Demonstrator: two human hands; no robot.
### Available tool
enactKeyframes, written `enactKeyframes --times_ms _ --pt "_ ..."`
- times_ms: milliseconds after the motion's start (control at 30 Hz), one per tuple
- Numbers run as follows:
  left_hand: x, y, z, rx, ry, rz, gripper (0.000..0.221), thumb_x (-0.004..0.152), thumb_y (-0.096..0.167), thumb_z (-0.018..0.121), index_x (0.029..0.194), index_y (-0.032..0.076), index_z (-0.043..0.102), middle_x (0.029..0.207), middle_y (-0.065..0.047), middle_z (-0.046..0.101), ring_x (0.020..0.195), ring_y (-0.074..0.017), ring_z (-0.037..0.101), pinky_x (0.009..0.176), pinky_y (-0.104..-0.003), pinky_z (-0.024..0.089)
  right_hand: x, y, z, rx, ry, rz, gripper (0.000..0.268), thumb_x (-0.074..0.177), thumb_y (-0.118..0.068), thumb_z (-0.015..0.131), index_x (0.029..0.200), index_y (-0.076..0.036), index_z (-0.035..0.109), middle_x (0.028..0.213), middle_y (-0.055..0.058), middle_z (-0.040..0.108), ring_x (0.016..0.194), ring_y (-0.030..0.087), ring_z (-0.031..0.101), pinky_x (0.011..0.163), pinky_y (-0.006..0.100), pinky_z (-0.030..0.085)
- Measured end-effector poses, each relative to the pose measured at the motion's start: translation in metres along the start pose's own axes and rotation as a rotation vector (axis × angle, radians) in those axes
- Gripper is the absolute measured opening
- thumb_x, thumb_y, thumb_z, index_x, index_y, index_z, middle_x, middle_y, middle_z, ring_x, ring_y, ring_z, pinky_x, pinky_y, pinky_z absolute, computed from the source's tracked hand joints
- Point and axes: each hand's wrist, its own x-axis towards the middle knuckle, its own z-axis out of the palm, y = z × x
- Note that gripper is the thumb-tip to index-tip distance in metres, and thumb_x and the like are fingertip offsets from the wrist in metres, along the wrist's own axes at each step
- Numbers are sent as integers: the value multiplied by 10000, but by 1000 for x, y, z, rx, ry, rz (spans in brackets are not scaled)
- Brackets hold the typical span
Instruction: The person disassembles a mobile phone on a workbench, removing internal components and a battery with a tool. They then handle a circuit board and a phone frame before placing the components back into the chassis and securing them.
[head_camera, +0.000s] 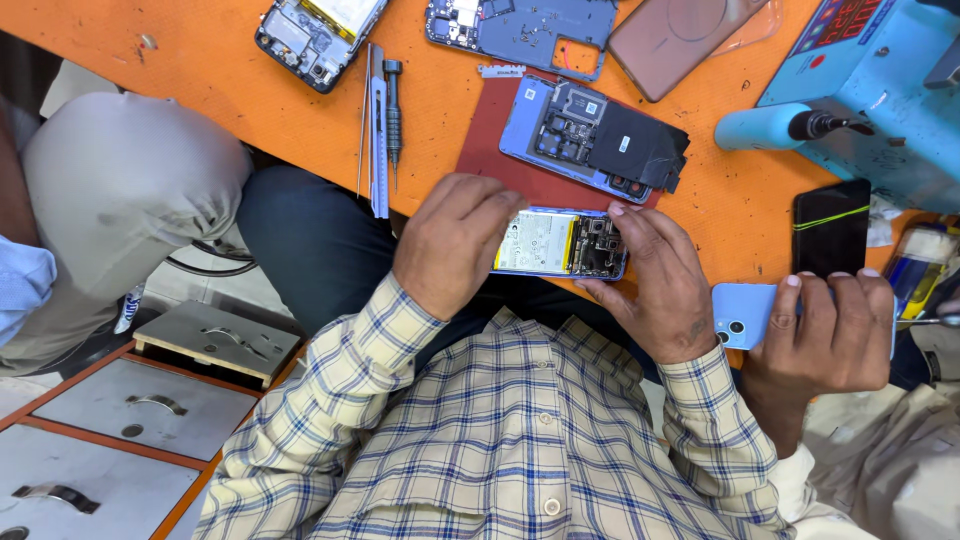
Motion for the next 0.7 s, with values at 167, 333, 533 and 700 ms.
enactKeyframes --times_ms 167,333,533,700 --pt "5 0 15 69 -48 59 238 873 47 723 1111 32 727 1056 -82 677 1007 -270 642 894 -376 545 -1 -1 0 10 7 3 890 722 -247 919 1467 -22 488 1368 172 627 1290 353 588 1078 424 511" --pt "5 -1 16 111 -80 90 254 853 41 724 1107 28 735 1042 -67 684 999 -251 642 894 -365 546 -1 0 -1 16 5 17 925 706 -253 926 1484 -33 476 1354 174 625 1277 350 590 1073 424 510" --pt "5 -1 17 148 -83 113 281 858 39 698 1136 18 731 1059 -79 687 1013 -257 643 906 -367 547 -1 1 -2 17 3 13 931 685 -238 925 1479 -45 478 1356 169 627 1278 348 590 1086 422 505" --pt "2 1 14 221 -89 203 326 865 94 674 1168 -18 715 1087 -110 680 1039 -274 645 922 -377 550 1 0 -5 36 14 10 919 686 -238 927 1469 -43 487 1355 164 625 1282 341 592 1089 414 505"
